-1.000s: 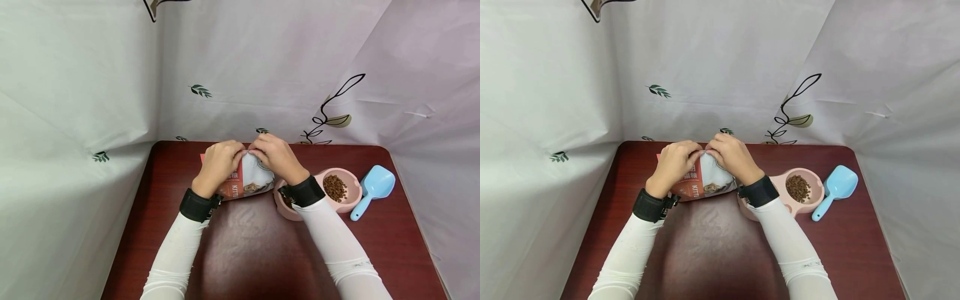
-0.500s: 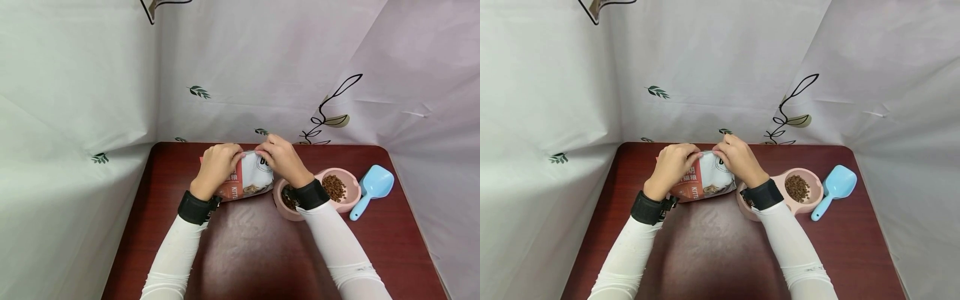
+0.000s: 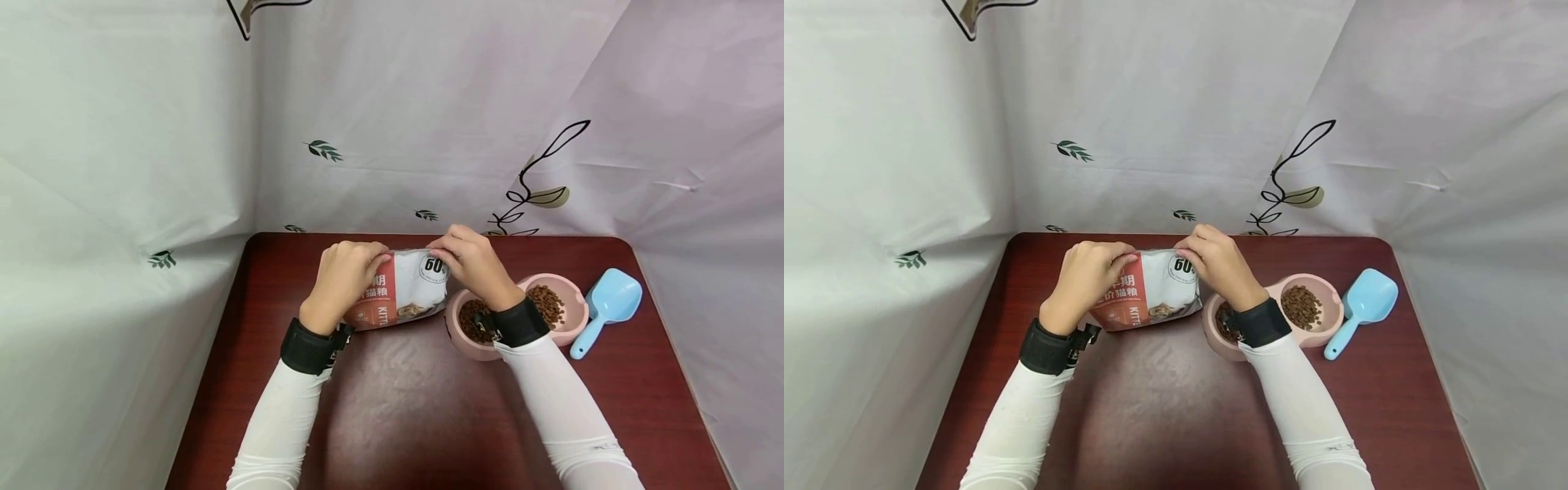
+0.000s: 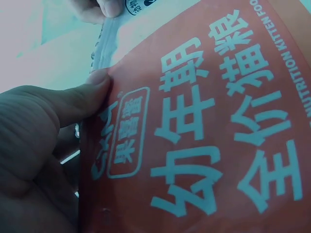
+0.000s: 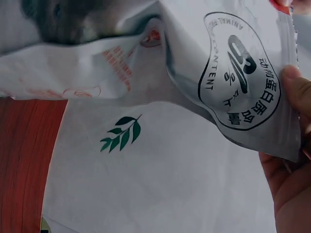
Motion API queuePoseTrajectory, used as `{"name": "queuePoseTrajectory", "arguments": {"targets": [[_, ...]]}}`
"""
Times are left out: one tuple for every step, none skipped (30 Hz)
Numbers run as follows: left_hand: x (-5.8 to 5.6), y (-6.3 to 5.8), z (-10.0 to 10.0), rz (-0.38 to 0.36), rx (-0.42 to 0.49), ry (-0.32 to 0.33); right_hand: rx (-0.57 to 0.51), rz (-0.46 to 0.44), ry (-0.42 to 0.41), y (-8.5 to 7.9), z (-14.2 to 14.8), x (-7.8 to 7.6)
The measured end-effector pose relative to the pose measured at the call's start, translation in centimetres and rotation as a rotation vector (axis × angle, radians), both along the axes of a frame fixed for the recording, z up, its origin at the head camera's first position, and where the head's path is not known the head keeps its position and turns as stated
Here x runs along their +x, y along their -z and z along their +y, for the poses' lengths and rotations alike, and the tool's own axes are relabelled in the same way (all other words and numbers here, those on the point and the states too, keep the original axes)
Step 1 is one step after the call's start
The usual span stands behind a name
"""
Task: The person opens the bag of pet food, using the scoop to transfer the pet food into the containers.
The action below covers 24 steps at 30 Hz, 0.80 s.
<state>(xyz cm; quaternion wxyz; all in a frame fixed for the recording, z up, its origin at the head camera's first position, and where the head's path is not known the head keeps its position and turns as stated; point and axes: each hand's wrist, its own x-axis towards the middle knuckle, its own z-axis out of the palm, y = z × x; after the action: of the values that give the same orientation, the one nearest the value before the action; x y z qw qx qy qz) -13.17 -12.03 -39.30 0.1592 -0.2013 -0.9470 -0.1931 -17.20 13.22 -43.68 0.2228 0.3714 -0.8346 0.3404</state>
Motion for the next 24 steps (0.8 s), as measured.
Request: {"name": "queuePoseTrajectory", "arguments": {"targets": [[0.0, 0.0, 0.0, 0.006, -0.003, 0.002, 0.000, 0.010, 0.001, 0.0, 0.0, 0.0], [0.0, 0.0, -0.1, 0.011, -0.006, 0.003, -0.006, 0.014, 0.002, 0.0, 0.0, 0.0], [0.1, 0.0, -0.1, 0.013, -0.007, 0.004, -0.015, 0.015, 0.002, 0.0, -0.1, 0.0], [0.1, 0.0, -0.1, 0.015, -0.009, 0.004, -0.024, 0.014, 0.001, 0.0, -0.1, 0.0], [0.1, 0.1, -0.1, 0.017, -0.013, 0.005, -0.029, 0.010, 0.000, 0.0, 0.0, 0.0], [0.1, 0.1, -0.2, 0.017, -0.017, 0.005, -0.040, 0.002, -0.002, 0.0, 0.0, 0.0], [0.2, 0.1, -0.3, 0.019, -0.022, 0.004, -0.049, -0.009, -0.005, 0.0, 0.0, 0.0], [0.2, 0.1, -0.3, 0.022, -0.028, 0.003, -0.057, -0.022, -0.008, 0.0, 0.1, 0.0], [0.3, 0.1, -0.4, 0.026, -0.036, 0.004, -0.065, -0.034, -0.012, 0.1, 0.2, 0.0], [0.3, 0.2, -0.5, 0.035, -0.047, 0.003, -0.071, -0.048, -0.012, 0.1, 0.3, 0.1], [0.4, 0.2, -0.7, 0.044, -0.059, 0.001, -0.074, -0.062, -0.009, 0.2, 0.5, 0.2], [0.5, 0.2, -0.8, 0.054, -0.072, -0.003, -0.078, -0.078, -0.005, 0.4, 0.7, 0.2], [0.6, 0.2, -0.9, 0.066, -0.085, -0.008, -0.080, -0.093, 0.001, 0.5, 1.0, 0.3], [0.6, 0.2, -1.1, 0.075, -0.094, -0.011, -0.083, -0.107, 0.008, 0.7, 1.2, 0.5], [0.7, 0.2, -1.2, 0.081, -0.100, -0.015, -0.085, -0.121, 0.017, 0.8, 1.5, 0.6], [0.8, 0.2, -1.3, 0.086, -0.105, -0.017, -0.085, -0.135, 0.024, 1.0, 1.8, 0.7], [0.9, 0.2, -1.5, 0.087, -0.106, -0.017, -0.084, -0.144, 0.030, 1.2, 2.0, 0.8], [1.0, 0.2, -1.6, 0.085, -0.103, -0.015, -0.084, -0.153, 0.034, 1.4, 2.2, 1.0], [1.1, 0.2, -1.7, 0.083, -0.097, -0.012, -0.083, -0.161, 0.037, 1.5, 2.4, 1.1], [1.2, 0.2, -1.8, 0.079, -0.089, -0.008, -0.078, -0.167, 0.040, 1.6, 2.6, 1.3], [1.3, 0.1, -1.8, 0.077, -0.084, -0.005, -0.073, -0.173, 0.041, 1.7, 2.7, 1.4], [1.4, 0.1, -1.9, 0.075, -0.078, -0.002, -0.065, -0.175, 0.043, 1.8, 2.8, 1.5], [1.5, 0.1, -2.0, 0.073, -0.074, 0.000, -0.060, -0.177, 0.045, 1.8, 2.9, 1.6], [1.6, 0.1, -2.0, 0.072, -0.070, 0.001, -0.054, -0.181, 0.047, 1.8, 3.0, 1.7]]}}
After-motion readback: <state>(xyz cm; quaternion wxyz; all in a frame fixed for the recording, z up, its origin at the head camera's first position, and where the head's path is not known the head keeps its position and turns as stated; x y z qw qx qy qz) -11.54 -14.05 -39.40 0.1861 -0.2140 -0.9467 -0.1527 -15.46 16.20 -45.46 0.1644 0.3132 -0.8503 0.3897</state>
